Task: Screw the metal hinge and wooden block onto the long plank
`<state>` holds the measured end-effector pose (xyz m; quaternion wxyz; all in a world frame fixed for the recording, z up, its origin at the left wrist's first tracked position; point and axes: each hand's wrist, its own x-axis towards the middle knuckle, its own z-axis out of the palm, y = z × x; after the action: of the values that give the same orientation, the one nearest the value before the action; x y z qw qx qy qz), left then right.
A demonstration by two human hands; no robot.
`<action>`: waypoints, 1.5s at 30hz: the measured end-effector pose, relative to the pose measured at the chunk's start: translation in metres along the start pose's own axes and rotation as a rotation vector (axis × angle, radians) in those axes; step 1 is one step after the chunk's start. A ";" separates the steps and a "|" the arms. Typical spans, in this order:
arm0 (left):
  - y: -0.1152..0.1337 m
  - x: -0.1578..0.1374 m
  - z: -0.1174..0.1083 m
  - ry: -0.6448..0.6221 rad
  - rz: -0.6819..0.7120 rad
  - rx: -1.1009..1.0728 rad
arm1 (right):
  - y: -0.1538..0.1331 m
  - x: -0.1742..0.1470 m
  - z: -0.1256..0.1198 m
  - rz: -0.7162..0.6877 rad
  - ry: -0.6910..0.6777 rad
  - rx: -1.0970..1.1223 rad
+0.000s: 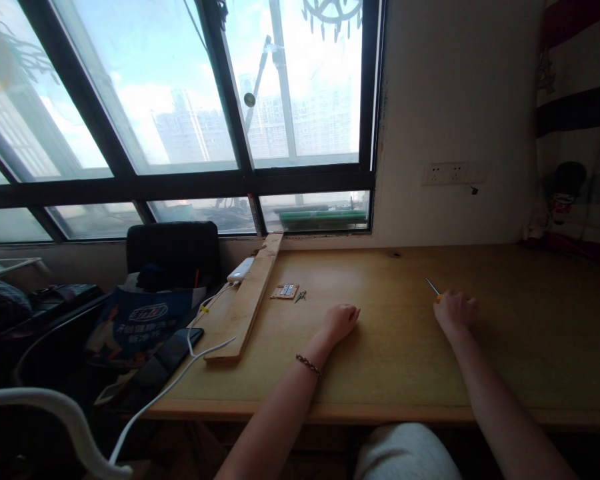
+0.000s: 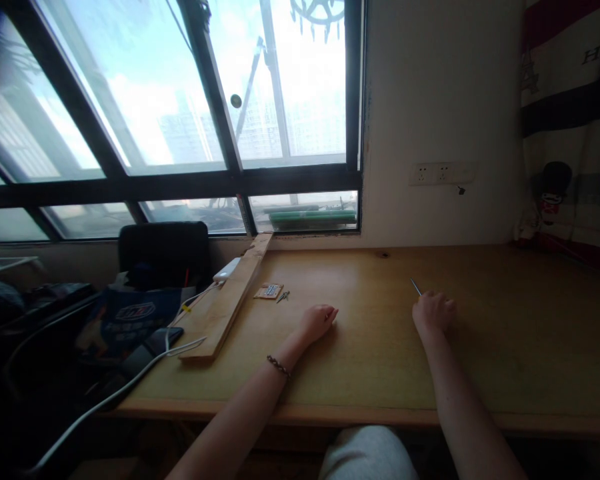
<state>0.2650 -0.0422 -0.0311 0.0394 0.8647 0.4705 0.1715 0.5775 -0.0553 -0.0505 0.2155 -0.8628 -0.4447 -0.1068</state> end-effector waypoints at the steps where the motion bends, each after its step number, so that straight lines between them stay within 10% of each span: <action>1: -0.001 0.000 0.000 0.001 -0.026 -0.006 | -0.004 -0.002 0.000 -0.046 0.057 -0.020; 8: -0.036 0.007 -0.013 0.167 -0.392 0.008 | -0.031 -0.010 0.016 -0.449 0.102 0.105; 16: -0.103 0.002 -0.024 0.288 -0.806 0.047 | -0.029 -0.007 0.024 -0.436 0.016 0.163; 40: -0.107 0.012 -0.002 0.267 -0.675 0.159 | -0.028 -0.009 0.027 -0.481 0.049 0.253; 45: -0.090 0.019 -0.001 0.319 -0.605 -0.094 | -0.039 -0.016 0.015 -0.437 0.072 0.509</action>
<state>0.2024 0.0232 -0.0456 0.0543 0.6454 0.6975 0.3067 0.5361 -0.0395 -0.0588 0.4118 -0.6612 -0.6235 -0.0663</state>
